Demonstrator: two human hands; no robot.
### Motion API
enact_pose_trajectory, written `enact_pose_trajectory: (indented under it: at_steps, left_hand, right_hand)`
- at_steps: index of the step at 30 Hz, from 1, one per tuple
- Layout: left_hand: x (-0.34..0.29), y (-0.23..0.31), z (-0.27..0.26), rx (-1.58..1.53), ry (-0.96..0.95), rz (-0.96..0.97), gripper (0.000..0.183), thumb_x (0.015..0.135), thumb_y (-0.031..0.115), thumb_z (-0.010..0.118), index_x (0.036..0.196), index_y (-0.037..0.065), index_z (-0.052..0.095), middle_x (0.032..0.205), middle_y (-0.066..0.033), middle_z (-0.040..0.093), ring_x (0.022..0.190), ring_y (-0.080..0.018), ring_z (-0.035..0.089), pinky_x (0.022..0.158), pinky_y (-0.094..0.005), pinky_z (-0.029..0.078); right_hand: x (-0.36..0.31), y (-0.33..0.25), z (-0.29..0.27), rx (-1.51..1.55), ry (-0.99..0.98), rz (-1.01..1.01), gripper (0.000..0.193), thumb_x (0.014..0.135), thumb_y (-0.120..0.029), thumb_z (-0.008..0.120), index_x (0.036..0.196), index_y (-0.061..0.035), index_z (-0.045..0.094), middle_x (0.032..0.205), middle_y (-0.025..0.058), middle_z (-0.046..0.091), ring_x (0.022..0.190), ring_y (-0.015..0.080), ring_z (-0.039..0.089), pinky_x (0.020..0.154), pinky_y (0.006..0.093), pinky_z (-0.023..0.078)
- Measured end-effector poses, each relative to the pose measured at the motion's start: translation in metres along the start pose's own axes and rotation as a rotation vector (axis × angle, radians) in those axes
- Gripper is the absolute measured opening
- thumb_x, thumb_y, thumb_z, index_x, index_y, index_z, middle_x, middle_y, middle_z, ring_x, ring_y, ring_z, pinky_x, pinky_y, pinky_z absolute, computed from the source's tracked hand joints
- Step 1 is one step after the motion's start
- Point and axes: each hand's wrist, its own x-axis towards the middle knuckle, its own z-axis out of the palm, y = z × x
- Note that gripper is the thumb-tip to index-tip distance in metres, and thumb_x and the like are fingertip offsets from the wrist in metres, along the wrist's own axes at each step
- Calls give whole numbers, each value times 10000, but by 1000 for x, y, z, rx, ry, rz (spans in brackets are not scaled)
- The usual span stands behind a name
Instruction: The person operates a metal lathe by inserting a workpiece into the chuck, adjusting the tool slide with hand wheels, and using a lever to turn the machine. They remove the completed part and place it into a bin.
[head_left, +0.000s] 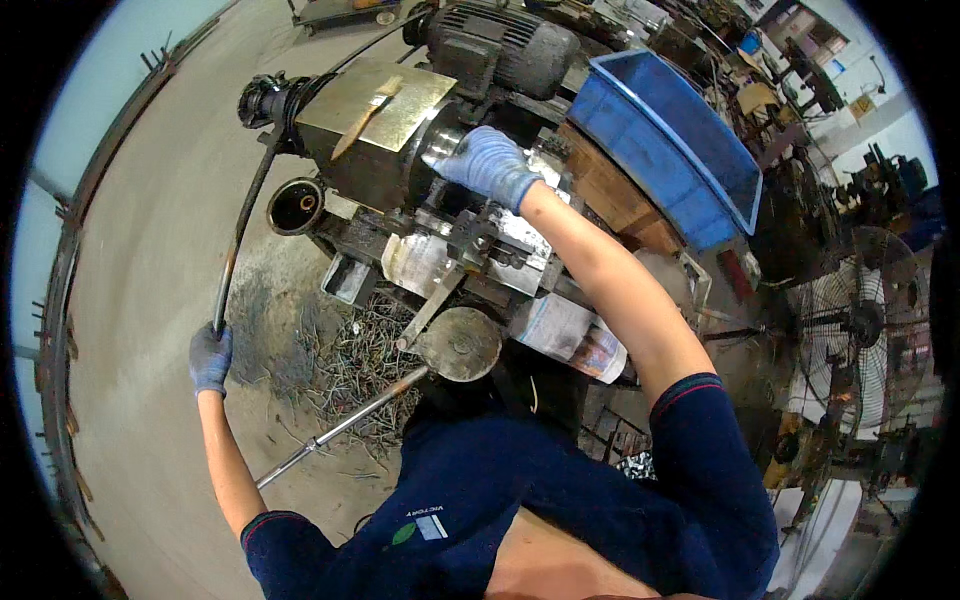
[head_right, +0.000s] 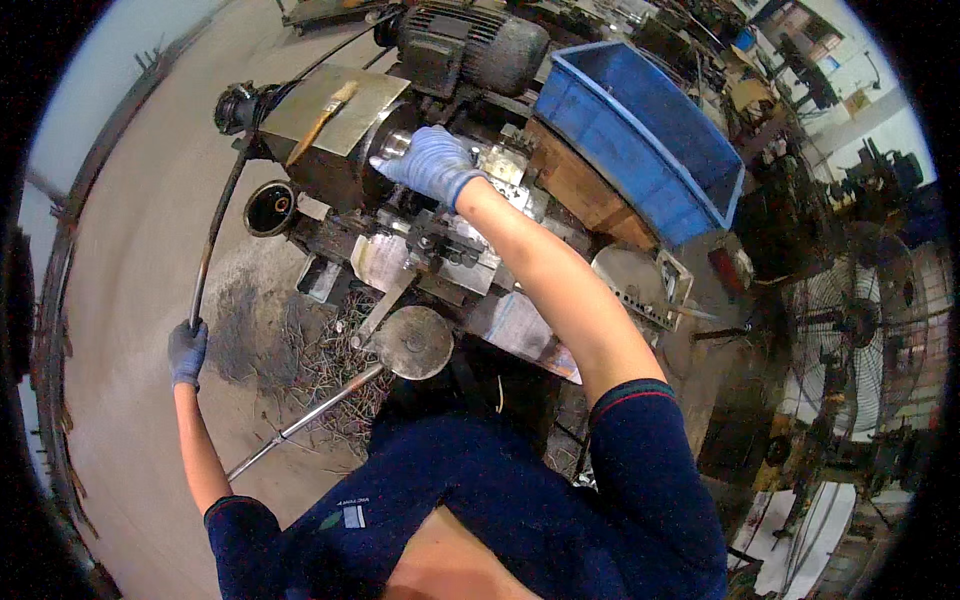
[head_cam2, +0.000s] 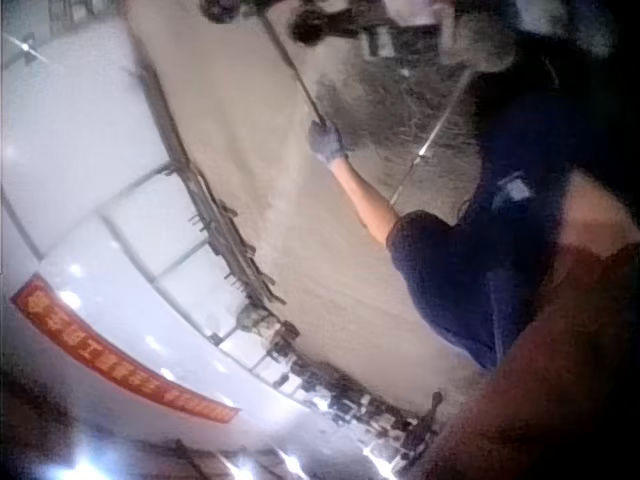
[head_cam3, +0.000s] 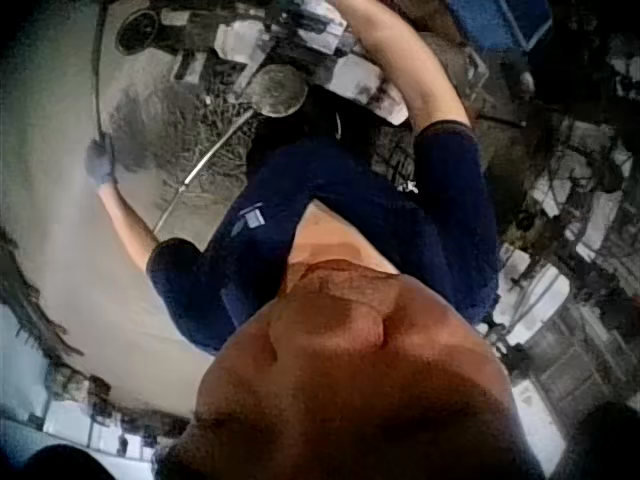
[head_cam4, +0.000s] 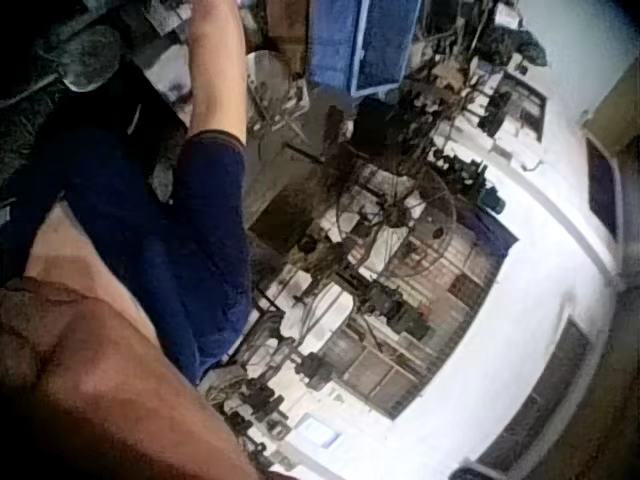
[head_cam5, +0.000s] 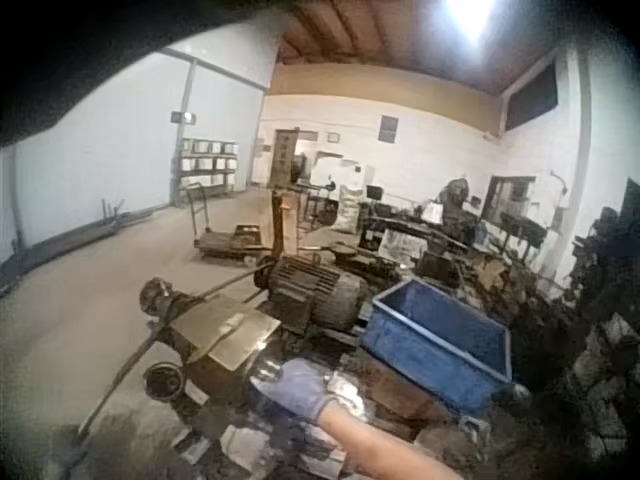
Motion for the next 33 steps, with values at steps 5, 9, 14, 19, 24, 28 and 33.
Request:
enact_pose_trajectory:
  at_steps: [5,9,14,19,24,28,33]
  left_hand:
    - [11,13,-8,106,57,9,221,814,268,552,853,63,625,823,-190,629,783,-373,604,686,-464,472]
    - [78,-63,-22,389,189,61,155,808,219,534,836,93,619,785,-168,635,726,-356,619,639,-454,490]
    - [112,-80,-20,456,239,62,147,811,189,516,875,107,619,779,-158,639,718,-352,626,625,-437,499]
    - [114,-46,-8,-35,338,58,256,855,283,528,987,97,642,845,-171,650,818,-319,633,708,-399,495]
    - [97,53,97,-714,152,-58,431,893,314,514,1208,21,547,979,-114,664,819,-197,629,739,-380,475]
    - [93,60,231,-438,-402,127,480,820,380,569,1206,95,552,1055,-153,641,944,-282,619,829,-378,467]
    - [110,119,224,172,-358,535,314,810,337,538,1062,164,610,1025,-149,637,946,-347,604,787,-439,488]
  right_hand:
    - [-8,-11,-17,43,-60,19,549,702,-569,634,909,-63,678,853,199,656,832,342,633,746,392,499]
    - [-1,-5,-7,92,-10,21,468,728,-538,626,888,-102,688,821,175,662,813,339,634,739,396,496]
    - [-7,-9,-17,26,-13,2,487,712,-525,652,837,-56,686,798,184,647,786,321,633,739,382,493]
    - [-42,4,-25,88,281,-213,333,708,-334,720,849,-33,685,1056,197,603,951,312,604,836,342,482]
    - [-136,36,-74,118,520,-251,321,703,-353,724,827,-61,673,1154,200,569,994,331,599,857,362,481]
    - [-207,86,-93,214,369,51,290,723,-313,719,835,-48,682,1107,198,593,993,324,604,849,358,473]
    - [-305,175,-89,29,575,266,277,719,-248,739,789,10,666,838,147,665,747,202,645,670,308,505]
